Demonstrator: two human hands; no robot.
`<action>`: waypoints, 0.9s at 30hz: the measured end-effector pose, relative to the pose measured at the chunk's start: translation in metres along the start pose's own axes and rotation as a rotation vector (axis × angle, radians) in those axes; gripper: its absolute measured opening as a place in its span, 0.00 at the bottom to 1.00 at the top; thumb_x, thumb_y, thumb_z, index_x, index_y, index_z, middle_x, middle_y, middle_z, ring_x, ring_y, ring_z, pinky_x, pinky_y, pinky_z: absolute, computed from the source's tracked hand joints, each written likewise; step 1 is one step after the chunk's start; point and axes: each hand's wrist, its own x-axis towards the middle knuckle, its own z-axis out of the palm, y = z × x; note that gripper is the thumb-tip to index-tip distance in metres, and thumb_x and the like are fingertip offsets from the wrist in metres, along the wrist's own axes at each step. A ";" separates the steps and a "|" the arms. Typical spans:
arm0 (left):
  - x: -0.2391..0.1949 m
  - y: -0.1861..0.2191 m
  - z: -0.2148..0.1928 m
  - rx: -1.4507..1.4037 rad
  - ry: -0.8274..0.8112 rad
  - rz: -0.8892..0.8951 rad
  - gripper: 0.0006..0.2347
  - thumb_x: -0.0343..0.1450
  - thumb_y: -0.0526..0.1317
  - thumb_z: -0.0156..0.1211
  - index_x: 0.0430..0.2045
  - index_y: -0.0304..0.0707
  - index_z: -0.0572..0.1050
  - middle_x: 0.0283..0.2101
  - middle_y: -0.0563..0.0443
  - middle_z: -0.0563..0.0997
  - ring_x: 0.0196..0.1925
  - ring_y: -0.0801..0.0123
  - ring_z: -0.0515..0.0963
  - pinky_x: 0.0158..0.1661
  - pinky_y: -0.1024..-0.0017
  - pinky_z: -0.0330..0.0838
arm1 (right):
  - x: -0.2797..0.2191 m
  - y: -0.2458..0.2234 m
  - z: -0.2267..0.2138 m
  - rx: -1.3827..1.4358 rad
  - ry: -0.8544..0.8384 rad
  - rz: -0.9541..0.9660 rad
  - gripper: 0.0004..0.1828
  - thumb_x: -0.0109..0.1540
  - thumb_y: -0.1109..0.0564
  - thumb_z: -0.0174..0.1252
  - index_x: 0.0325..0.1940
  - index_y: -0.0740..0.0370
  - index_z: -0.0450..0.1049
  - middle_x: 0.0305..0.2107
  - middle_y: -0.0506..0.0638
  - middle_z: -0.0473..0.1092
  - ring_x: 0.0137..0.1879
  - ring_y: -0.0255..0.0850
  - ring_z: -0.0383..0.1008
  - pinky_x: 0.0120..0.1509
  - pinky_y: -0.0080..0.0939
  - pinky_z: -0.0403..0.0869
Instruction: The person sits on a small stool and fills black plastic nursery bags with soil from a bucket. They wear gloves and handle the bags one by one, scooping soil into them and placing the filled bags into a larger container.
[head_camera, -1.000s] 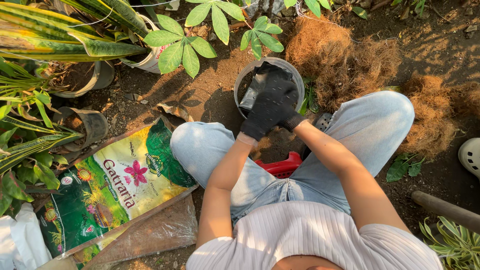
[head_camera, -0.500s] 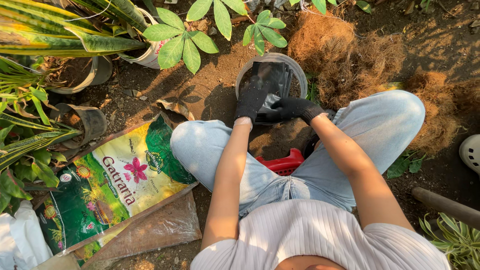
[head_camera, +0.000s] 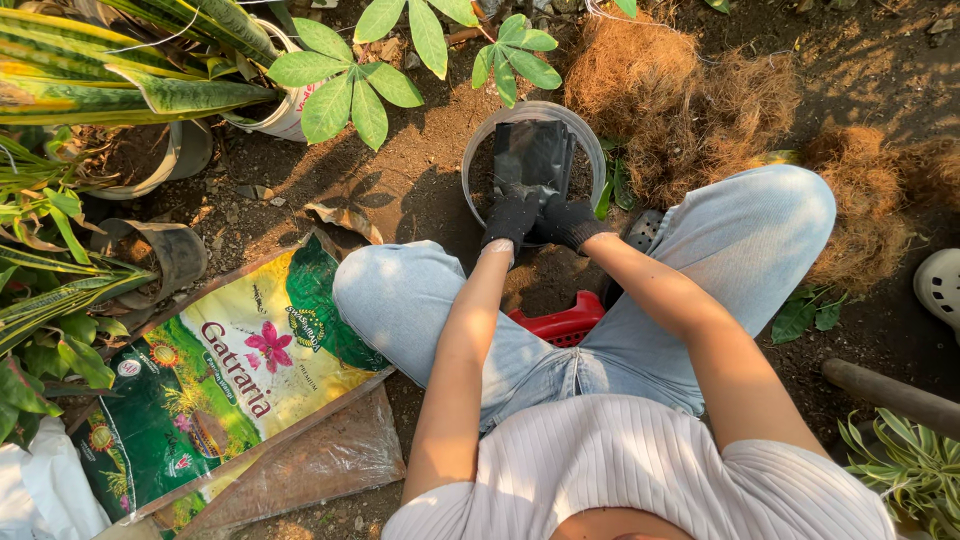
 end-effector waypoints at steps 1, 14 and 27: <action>-0.003 0.003 -0.003 -0.029 -0.040 -0.020 0.42 0.73 0.63 0.47 0.73 0.27 0.42 0.73 0.21 0.55 0.71 0.33 0.62 0.68 0.53 0.58 | 0.000 0.001 -0.003 0.044 -0.016 -0.006 0.41 0.59 0.26 0.47 0.68 0.51 0.64 0.51 0.63 0.73 0.50 0.61 0.78 0.52 0.61 0.77; -0.020 0.012 -0.028 -0.085 -0.055 -0.021 0.41 0.73 0.60 0.48 0.73 0.27 0.43 0.72 0.22 0.55 0.72 0.36 0.62 0.69 0.56 0.58 | 0.029 0.016 0.025 0.071 -0.037 -0.089 0.47 0.69 0.26 0.38 0.67 0.75 0.61 0.57 0.70 0.69 0.60 0.62 0.74 0.64 0.59 0.70; 0.004 -0.006 -0.025 -0.207 0.014 0.027 0.31 0.73 0.57 0.48 0.67 0.33 0.63 0.67 0.24 0.68 0.69 0.36 0.67 0.66 0.53 0.63 | -0.036 -0.002 -0.032 -0.122 0.225 -0.434 0.49 0.50 0.24 0.63 0.66 0.55 0.68 0.60 0.62 0.67 0.66 0.66 0.67 0.64 0.67 0.63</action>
